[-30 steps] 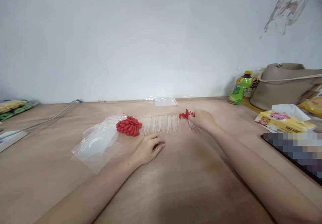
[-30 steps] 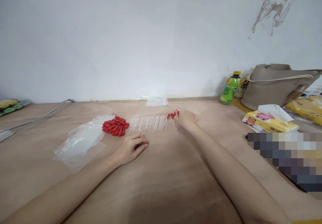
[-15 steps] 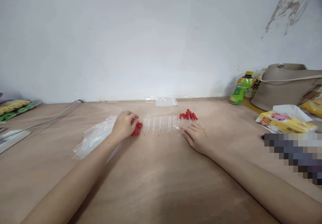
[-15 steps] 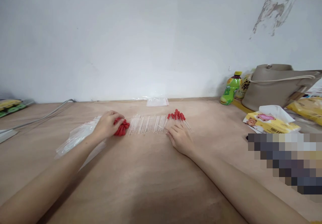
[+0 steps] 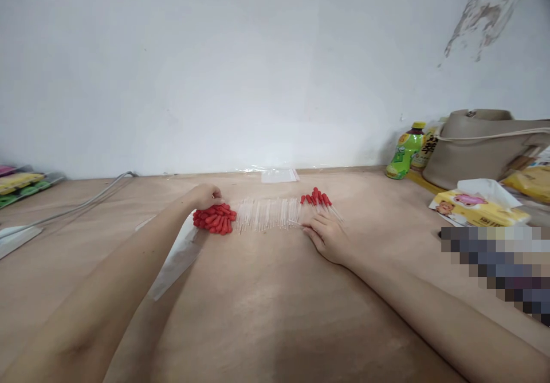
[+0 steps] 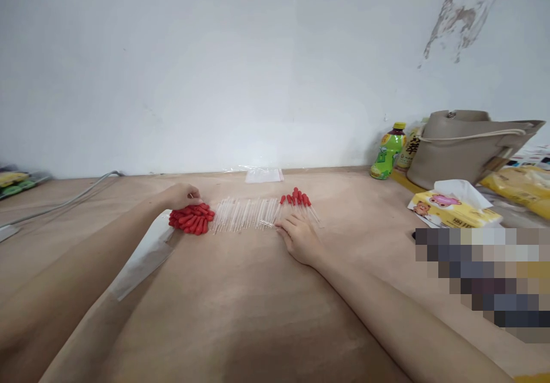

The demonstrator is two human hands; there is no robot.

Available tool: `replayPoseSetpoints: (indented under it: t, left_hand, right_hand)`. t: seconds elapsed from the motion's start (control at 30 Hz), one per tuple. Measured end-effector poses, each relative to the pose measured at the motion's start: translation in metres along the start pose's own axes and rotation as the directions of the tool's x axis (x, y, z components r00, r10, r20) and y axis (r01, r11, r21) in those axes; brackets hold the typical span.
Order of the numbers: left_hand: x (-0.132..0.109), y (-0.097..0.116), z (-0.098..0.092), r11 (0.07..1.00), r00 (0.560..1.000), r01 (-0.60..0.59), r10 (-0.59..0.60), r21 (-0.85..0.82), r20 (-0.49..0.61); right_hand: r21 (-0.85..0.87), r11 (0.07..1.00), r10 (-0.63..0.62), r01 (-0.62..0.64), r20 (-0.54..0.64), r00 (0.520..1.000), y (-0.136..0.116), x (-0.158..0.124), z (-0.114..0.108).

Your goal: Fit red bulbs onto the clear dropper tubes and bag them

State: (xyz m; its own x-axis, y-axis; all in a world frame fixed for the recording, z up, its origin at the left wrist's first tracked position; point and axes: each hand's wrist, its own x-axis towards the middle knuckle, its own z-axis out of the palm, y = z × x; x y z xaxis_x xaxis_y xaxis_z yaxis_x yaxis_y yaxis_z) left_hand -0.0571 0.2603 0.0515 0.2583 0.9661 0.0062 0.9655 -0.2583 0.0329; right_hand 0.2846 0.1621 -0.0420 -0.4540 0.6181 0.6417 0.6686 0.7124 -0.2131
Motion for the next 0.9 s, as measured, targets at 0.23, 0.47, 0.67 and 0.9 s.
replayPoseSetpoints:
  t: [0.23, 0.47, 0.67, 0.9]
  left_hand:
    - [-0.037, 0.025, -0.022, 0.995, 0.984, -0.094, 0.091, -0.012, -0.154]
    - [-0.109, 0.099, 0.014, 0.881, 0.876, -0.456, 0.469, 0.121, -0.112]
    - [-0.119, 0.114, 0.064, 0.811, 0.837, -0.526, 0.438, -0.257, -0.329]
    - [-0.116, 0.104, 0.073, 0.781, 0.827, -0.519, 0.354, -0.349, -0.437]
  right_hand:
    - [0.056, 0.998, 0.019, -0.021, 0.047, 0.999, -0.003, 0.001, -0.004]
    - [-0.018, 0.994, 0.113, -0.112, 0.047, 0.993, -0.002, 0.0, 0.001]
    - [-0.095, 0.868, 0.477, -0.487, -0.115, 0.871, 0.001, 0.005, -0.003]
    - [-0.206, 0.644, 0.711, -0.737, -0.194, 0.676, 0.042, 0.027, -0.02]
